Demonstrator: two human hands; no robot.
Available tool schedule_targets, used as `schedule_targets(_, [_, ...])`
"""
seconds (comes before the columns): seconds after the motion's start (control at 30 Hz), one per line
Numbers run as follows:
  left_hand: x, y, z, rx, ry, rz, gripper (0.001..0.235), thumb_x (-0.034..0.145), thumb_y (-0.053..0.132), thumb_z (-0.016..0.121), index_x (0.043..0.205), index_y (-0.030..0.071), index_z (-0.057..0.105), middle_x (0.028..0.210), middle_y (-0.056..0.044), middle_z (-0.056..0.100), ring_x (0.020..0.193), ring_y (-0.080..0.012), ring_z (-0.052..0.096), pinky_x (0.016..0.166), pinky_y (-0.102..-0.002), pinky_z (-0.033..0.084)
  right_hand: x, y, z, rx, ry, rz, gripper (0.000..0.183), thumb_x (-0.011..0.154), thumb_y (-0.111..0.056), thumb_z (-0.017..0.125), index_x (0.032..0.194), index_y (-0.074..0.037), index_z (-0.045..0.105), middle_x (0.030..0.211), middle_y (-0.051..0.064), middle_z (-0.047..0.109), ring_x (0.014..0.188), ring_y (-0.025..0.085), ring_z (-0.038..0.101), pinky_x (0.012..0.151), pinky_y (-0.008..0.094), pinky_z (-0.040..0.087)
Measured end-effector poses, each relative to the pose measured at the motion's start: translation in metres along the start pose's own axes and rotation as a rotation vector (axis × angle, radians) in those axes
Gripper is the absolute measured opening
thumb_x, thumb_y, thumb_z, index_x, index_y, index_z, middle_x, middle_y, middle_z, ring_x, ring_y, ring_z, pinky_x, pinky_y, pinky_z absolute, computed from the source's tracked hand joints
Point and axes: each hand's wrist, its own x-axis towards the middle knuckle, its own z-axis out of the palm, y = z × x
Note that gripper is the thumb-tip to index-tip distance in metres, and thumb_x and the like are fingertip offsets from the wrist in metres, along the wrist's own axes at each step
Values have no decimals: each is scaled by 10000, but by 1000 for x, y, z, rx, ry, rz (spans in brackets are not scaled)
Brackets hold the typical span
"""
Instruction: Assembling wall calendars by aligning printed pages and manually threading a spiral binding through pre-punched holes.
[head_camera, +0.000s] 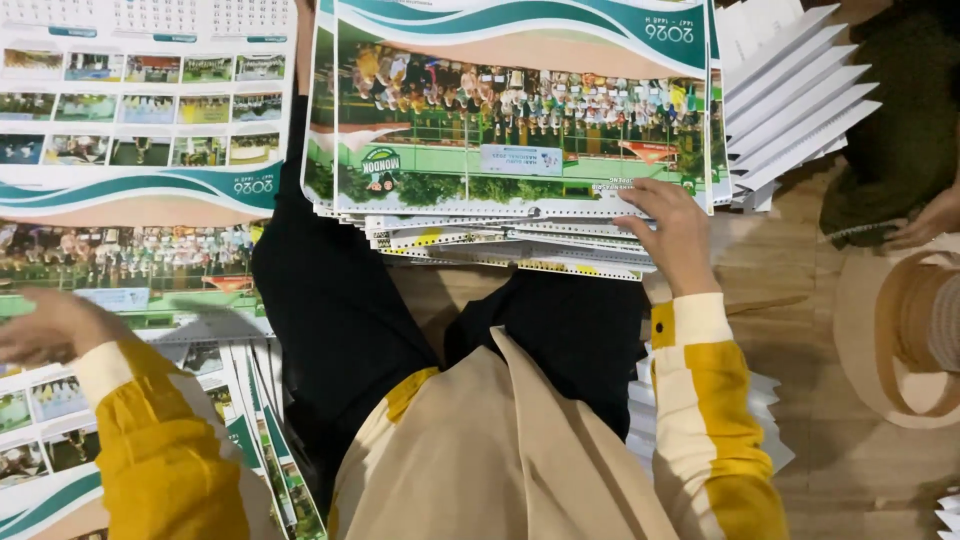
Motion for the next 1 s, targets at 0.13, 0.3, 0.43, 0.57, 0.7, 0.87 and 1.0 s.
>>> schedule_targets(0.13, [-133,99,-42,-251,-552,548,567,929,264,715,1324,53,367,1374,-126,267,1292,-231,347,1113,-375,367,4,-4,-5,-20,38,-39,182,847,-180,667,1012,-106,683,1016,75,665,939,222,616,817,367,486])
schedule_targets(0.3, [-342,218,-192,-393,-1380,1180,360,936,240,547,1244,68,476,1385,-137,252,1307,-325,171,1078,-571,154,22,-20,-18,-215,392,-110,56,921,-99,646,948,-97,695,876,48,703,861,201,677,795,327,521])
schedule_targets(0.43, [-441,191,-216,-351,-1325,1993,734,669,385,776,1269,154,421,1273,-100,415,1172,-295,385,985,-490,256,33,-21,-22,-218,579,-75,144,943,-192,601,931,-84,696,904,63,665,924,244,610,880,398,430])
schedule_targets(0.57, [-476,168,-199,-465,-1021,2171,230,750,153,605,962,228,556,712,29,596,585,-170,624,473,-282,499,22,-5,-18,-185,802,-6,212,914,-262,598,970,-71,670,1087,101,564,1027,304,516,923,489,331])
schedule_targets(0.7, [-458,180,-208,-454,-1091,2103,682,808,22,521,1398,231,250,846,-37,647,531,-180,633,433,-302,504,-9,-9,-18,66,698,231,124,931,-101,562,1048,-58,557,1055,68,460,1038,286,494,921,458,367])
schedule_targets(0.87, [-444,198,-220,-591,-1403,2160,513,778,-78,569,1207,202,541,1341,-137,395,636,-279,661,496,-366,571,-24,23,10,191,238,16,328,801,-283,682,1059,-84,647,1045,152,570,1027,328,531,912,419,396])
schedule_targets(1.0, [-458,180,-214,-424,-1459,2254,234,780,-10,577,964,114,652,1263,-134,460,722,-315,653,517,-380,574,-19,45,4,-111,109,-10,283,795,-328,687,1014,-150,674,899,104,616,908,290,593,807,370,465])
